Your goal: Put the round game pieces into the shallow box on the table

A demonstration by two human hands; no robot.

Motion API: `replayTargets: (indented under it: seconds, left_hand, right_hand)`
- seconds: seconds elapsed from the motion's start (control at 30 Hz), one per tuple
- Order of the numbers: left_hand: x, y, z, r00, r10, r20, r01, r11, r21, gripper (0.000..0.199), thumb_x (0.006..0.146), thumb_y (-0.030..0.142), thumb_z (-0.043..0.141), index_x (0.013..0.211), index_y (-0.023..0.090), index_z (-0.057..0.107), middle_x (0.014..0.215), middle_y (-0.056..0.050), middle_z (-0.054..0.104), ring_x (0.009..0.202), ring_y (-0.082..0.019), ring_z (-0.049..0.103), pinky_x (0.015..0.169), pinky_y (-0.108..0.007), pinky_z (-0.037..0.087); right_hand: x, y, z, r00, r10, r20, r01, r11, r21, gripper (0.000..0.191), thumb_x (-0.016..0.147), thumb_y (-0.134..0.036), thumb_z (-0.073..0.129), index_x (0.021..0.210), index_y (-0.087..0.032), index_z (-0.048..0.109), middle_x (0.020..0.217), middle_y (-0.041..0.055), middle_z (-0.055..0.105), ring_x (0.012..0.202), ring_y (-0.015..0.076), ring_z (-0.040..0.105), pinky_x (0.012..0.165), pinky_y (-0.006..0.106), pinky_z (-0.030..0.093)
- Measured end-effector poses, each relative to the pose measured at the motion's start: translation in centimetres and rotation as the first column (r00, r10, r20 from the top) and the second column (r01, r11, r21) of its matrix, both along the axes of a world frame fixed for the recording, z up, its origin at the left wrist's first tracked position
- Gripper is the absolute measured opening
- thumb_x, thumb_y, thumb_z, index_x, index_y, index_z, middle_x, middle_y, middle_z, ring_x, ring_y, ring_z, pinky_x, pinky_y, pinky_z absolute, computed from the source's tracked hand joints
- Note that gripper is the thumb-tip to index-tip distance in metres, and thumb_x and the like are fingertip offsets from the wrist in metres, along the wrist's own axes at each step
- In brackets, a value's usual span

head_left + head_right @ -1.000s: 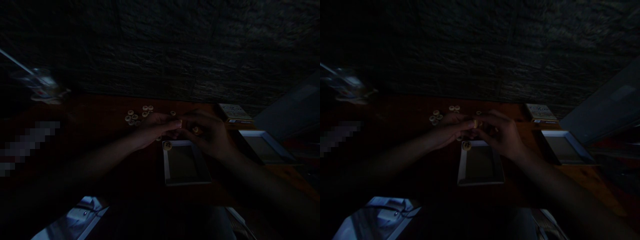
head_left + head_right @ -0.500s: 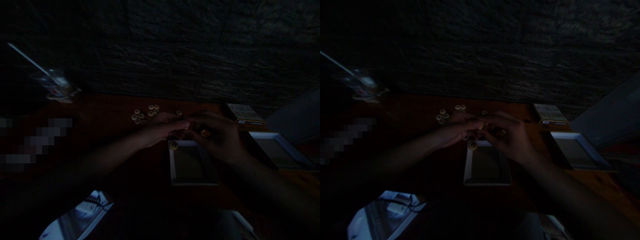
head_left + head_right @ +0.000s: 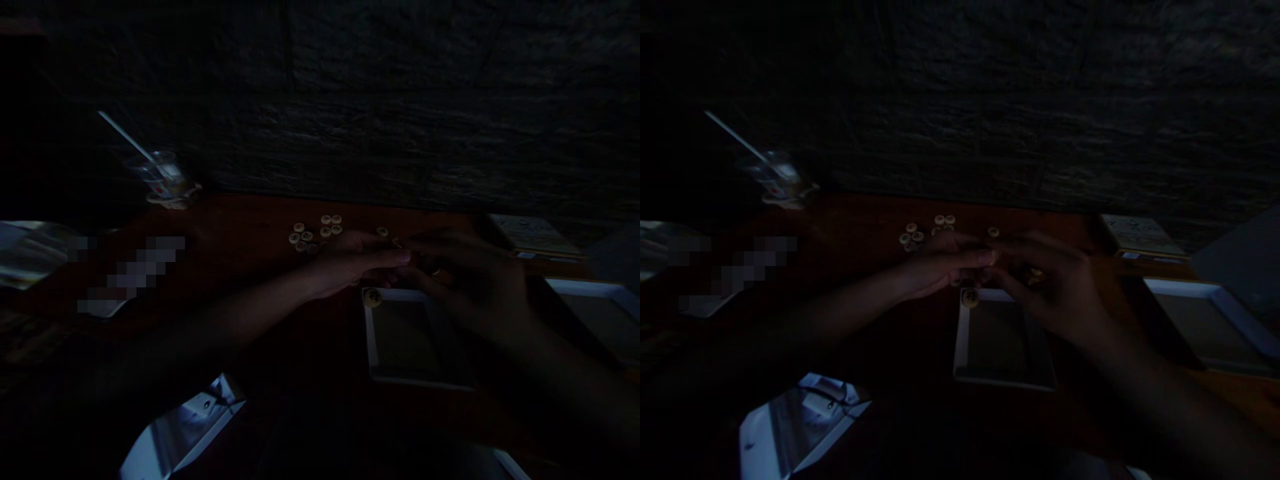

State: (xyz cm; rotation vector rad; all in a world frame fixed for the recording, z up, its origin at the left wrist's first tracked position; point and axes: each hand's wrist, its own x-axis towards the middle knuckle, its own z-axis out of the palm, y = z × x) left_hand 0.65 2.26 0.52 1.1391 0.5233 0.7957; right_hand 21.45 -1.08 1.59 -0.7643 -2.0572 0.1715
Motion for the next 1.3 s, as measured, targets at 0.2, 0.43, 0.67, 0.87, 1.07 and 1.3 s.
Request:
replayTargets:
  seconds: [0.2, 0.43, 0.67, 0.87, 1.07, 1.3]
  left_hand:
    - [-0.09, -0.15, 0.1, 0.999, 0.033, -0.01, -0.033, 0.999, -0.009, 0.035, 0.07, 0.034, 0.093, 0.091, 0.011, 0.077, 0.082, -0.005, 0.075, 0.071, -0.011, 0.068, 0.065, -0.024, 0.053]
    - [-0.12, -0.18, -0.03, 0.998, 0.053, -0.015, -0.053, 0.999, -0.004, 0.027, 0.076, 0.031, 0.089, 0.09, 0.011, 0.077, 0.08, -0.005, 0.073, 0.071, -0.012, 0.067, 0.066, -0.025, 0.054]
    - [-0.12, -0.16, -0.04, 0.998, 0.059, -0.032, -0.059, 0.998, 0.009, 0.024, 0.076, 0.029, 0.087, 0.091, 0.012, 0.078, 0.082, -0.006, 0.075, 0.071, -0.012, 0.067, 0.067, -0.024, 0.054]
    - [-0.2, -0.25, 0.0, 0.998, 0.051, -0.048, -0.051, 0.999, 0.008, 0.027, 0.08, 0.032, 0.086, 0.096, 0.012, 0.08, 0.084, -0.007, 0.075, 0.071, -0.013, 0.068, 0.066, -0.024, 0.055]
    - [-0.31, -0.36, -0.03, 0.995, 0.065, -0.075, -0.063, 0.998, 0.028, 0.023, 0.08, 0.03, 0.086, 0.095, 0.012, 0.081, 0.084, -0.008, 0.076, 0.072, -0.013, 0.067, 0.066, -0.023, 0.054]
    - [-0.32, -0.07, -0.24, 0.997, 0.058, -0.058, -0.058, 0.998, 0.004, 0.026, 0.08, 0.033, 0.087, 0.097, 0.014, 0.082, 0.09, -0.009, 0.078, 0.076, -0.015, 0.07, 0.067, -0.023, 0.056]
  right_hand:
    - [-0.01, 0.0, -0.05, 1.0, -0.018, -0.003, 0.018, 1.0, -0.007, 0.033, 0.089, -0.03, 0.079, 0.122, -0.033, 0.075, 0.105, 0.0058, 0.076, 0.078, 0.0219, 0.073, 0.064, 0.036, 0.06]
    - [-0.11, 0.17, -0.06, 1.0, 0.027, -0.012, -0.027, 0.999, 0.018, 0.032, 0.089, -0.027, 0.079, 0.121, -0.027, 0.076, 0.107, 0.0074, 0.076, 0.087, 0.0206, 0.073, 0.071, 0.033, 0.061]
    - [0.06, 0.22, -0.49, 0.999, 0.026, -0.033, -0.027, 0.999, -0.036, 0.033, 0.089, -0.027, 0.079, 0.122, -0.024, 0.075, 0.109, 0.0077, 0.076, 0.084, 0.0182, 0.072, 0.071, 0.031, 0.06]
    - [-0.03, 0.23, -0.52, 0.996, 0.064, -0.055, -0.066, 0.997, -0.034, 0.033, 0.089, -0.022, 0.079, 0.122, -0.023, 0.075, 0.107, 0.007, 0.074, 0.079, 0.0151, 0.069, 0.066, 0.028, 0.057]
    - [-0.13, 0.26, -0.42, 0.994, 0.092, -0.051, -0.094, 0.995, -0.045, 0.03, 0.092, -0.025, 0.075, 0.122, -0.022, 0.074, 0.107, 0.0079, 0.076, 0.091, 0.0183, 0.072, 0.075, 0.031, 0.06]
    - [-0.24, 0.26, -0.65, 0.993, 0.103, -0.061, -0.105, 0.994, -0.027, 0.031, 0.092, -0.025, 0.077, 0.122, -0.021, 0.073, 0.111, 0.0083, 0.076, 0.103, 0.0196, 0.072, 0.087, 0.033, 0.059]
